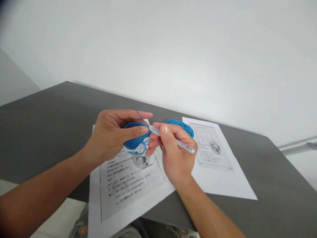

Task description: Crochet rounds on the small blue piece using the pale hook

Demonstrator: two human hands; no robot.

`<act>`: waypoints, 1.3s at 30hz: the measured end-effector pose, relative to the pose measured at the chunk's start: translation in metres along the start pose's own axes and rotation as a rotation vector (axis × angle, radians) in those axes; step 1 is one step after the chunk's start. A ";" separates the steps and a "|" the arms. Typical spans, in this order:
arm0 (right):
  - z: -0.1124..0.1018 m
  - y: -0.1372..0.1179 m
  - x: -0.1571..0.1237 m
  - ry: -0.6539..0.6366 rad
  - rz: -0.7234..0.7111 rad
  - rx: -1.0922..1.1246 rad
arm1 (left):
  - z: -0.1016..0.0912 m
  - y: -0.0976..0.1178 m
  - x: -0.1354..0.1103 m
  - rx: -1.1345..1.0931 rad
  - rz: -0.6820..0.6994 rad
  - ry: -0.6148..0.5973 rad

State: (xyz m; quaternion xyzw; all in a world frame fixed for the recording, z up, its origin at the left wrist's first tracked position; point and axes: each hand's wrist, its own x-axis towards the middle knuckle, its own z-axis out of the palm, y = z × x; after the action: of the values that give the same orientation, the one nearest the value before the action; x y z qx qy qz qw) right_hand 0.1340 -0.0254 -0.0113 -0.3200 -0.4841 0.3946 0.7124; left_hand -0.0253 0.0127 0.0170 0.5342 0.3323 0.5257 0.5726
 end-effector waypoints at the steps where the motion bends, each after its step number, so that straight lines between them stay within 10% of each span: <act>1: -0.001 0.000 0.001 0.000 0.015 0.011 | 0.002 -0.001 -0.001 -0.026 -0.008 0.009; 13: 0.002 0.000 0.005 0.055 0.260 0.155 | 0.017 0.001 -0.010 0.043 0.015 0.127; 22: -0.013 0.000 -0.018 -0.101 -0.657 -0.741 | 0.016 -0.016 -0.010 -0.314 -0.051 0.089; 28: -0.017 -0.008 -0.013 -0.256 -0.960 -1.065 | 0.014 -0.008 -0.009 -0.424 -0.146 0.021; 39: -0.020 -0.012 -0.007 -0.250 -0.689 -0.640 | 0.002 0.004 -0.004 -0.451 -0.179 -0.068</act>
State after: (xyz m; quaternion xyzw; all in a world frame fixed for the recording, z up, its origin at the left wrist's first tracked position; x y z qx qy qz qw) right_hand 0.1545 -0.0390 -0.0107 -0.2942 -0.7408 0.0025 0.6038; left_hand -0.0258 0.0077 0.0206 0.3787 0.2332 0.5157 0.7323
